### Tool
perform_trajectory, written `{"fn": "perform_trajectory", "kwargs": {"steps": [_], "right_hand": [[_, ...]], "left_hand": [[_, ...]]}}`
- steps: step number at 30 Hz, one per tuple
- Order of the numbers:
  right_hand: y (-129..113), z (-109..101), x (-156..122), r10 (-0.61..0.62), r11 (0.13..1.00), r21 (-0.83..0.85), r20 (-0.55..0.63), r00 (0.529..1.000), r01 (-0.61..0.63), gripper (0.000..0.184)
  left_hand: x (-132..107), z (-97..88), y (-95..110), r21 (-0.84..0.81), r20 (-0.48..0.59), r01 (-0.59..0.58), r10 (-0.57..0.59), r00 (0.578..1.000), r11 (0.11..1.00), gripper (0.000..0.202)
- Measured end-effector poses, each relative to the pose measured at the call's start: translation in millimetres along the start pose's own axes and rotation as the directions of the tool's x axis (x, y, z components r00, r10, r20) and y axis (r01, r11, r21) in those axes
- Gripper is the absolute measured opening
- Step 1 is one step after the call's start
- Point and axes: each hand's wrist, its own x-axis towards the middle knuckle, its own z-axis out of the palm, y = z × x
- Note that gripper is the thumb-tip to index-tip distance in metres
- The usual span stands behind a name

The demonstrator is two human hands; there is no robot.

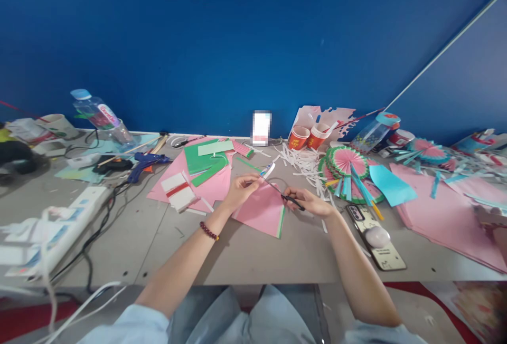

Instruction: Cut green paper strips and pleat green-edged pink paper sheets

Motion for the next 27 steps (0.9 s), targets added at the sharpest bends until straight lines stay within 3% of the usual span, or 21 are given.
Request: {"fn": "perform_trajectory", "kwargs": {"steps": [6, 9, 14, 19, 27], "right_hand": [[-4, -1, -2, -0.079, 0.996, 0.045, -0.013, 0.997, 0.079, 0.044], [-4, -7, -4, -0.165, 0.982, 0.062, -0.147, 0.975, 0.176, 0.047], [1, -14, -2, -0.16, 0.98, 0.047, -0.401, 0.902, 0.194, 0.044], [9, -18, 1, -0.198, 0.95, 0.106, -0.522, 0.83, 0.293, 0.041], [1, -6, -2, -0.119, 0.978, 0.135, -0.269, 0.956, 0.159, 0.044]], "left_hand": [[0, -0.1, 3, -0.01, 0.022, -0.011, 0.011, 1.0, 1.0, 0.022], [-1, -0.1, 5, -0.017, 0.034, 0.004, -0.003, 0.999, 1.0, 0.024], [-2, 0.1, 9, -0.002, 0.03, 0.024, -0.024, 0.999, 1.0, 0.024], [-1, 0.2, 11, -0.017, 0.024, 0.028, -0.028, 0.999, 0.999, 0.023], [-2, 1.7, 4, -0.005, 0.038, 0.044, -0.044, 0.998, 0.999, 0.03]]}}
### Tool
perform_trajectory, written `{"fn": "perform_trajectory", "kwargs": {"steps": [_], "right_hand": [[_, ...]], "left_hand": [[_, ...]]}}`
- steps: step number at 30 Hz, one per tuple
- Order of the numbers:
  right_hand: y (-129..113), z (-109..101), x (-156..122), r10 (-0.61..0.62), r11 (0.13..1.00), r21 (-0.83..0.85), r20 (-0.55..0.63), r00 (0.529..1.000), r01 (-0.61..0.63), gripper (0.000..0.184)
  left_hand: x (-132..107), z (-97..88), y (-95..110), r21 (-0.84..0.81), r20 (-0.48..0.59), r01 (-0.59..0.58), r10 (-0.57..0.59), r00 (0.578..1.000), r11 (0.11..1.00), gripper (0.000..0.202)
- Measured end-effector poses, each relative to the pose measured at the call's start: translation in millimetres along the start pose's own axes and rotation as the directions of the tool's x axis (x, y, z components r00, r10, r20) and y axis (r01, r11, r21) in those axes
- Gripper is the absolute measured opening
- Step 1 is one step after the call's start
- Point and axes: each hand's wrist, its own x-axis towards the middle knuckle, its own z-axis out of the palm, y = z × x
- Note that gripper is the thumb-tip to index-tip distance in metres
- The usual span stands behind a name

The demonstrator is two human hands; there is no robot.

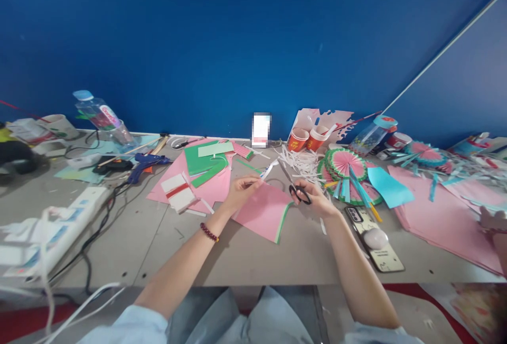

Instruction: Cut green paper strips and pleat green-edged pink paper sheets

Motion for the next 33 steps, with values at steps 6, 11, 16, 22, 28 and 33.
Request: {"fn": "perform_trajectory", "kwargs": {"steps": [6, 11, 16, 22, 28, 33], "right_hand": [[-5, 12, -3, 0.095, 0.988, -0.133, 0.133, 0.987, -0.078, 0.041], [-5, 14, -2, 0.08, 0.955, -0.295, 0.182, 0.98, -0.023, 0.036], [-8, 17, -5, 0.046, 0.963, -0.268, 0.217, 0.975, 0.014, 0.036], [-2, 4, 1, -0.13, 0.985, -0.14, -0.259, 0.957, 0.095, 0.048], [24, -10, 11, -0.215, 0.618, -0.748, -0.457, 0.863, -0.242, 0.021], [32, -9, 13, -0.122, 0.521, -0.776, -0.48, 0.869, -0.355, 0.021]], "left_hand": [[1, 1.0, -4, 0.037, -0.034, -0.082, 0.084, 0.996, 0.996, 0.027], [3, 2.2, -4, 0.107, -0.023, -0.152, 0.156, 0.988, 0.983, 0.026], [1, 2.6, -2, 0.101, -0.08, -0.077, 0.085, 0.993, 0.992, 0.025], [1, 2.3, -2, 0.084, -0.134, -0.102, 0.112, 0.985, 0.991, 0.024], [-3, 3.5, -1, 0.39, -0.086, -0.269, 0.326, 0.941, 0.881, 0.021], [-4, 5.5, -3, 0.442, -0.037, -0.313, 0.366, 0.93, 0.841, 0.022]]}}
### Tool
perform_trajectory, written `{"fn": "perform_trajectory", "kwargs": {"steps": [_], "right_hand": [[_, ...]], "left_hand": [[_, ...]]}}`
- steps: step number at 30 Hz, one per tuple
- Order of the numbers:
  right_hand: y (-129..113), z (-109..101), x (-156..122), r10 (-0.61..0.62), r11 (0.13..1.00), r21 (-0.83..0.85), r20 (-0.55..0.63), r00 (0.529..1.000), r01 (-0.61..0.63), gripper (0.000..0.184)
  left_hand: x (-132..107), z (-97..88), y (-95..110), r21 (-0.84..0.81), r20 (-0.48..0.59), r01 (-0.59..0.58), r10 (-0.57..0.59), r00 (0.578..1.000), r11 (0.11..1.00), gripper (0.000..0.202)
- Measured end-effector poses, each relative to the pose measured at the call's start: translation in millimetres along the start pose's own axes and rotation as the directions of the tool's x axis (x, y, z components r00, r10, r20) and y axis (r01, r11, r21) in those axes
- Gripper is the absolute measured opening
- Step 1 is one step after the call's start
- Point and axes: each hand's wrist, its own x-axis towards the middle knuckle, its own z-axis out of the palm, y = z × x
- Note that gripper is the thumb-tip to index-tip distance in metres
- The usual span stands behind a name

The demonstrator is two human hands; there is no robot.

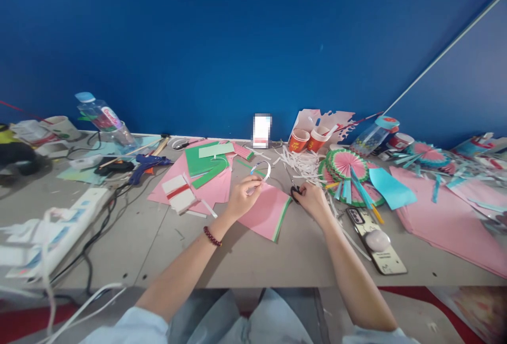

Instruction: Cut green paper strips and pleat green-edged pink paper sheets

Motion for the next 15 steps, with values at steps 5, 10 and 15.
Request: {"fn": "perform_trajectory", "kwargs": {"steps": [5, 10, 15], "right_hand": [[0, -4, 1, 0.046, 0.994, 0.093, 0.053, 0.998, -0.051, 0.02], [-2, -5, 1, 0.049, 0.997, 0.063, 0.061, 0.997, -0.053, 0.015], [-26, -27, -14, -0.041, 0.999, 0.027, 0.007, 0.999, 0.04, 0.015]], "left_hand": [[-2, 4.4, -4, 0.01, -0.023, -0.016, 0.016, 1.0, 1.0, 0.023], [-4, 7.5, -4, 0.014, -0.018, -0.032, 0.033, 0.999, 0.999, 0.022], [-5, 8.5, -2, -0.018, -0.001, -0.026, 0.026, 1.0, 1.0, 0.02]]}}
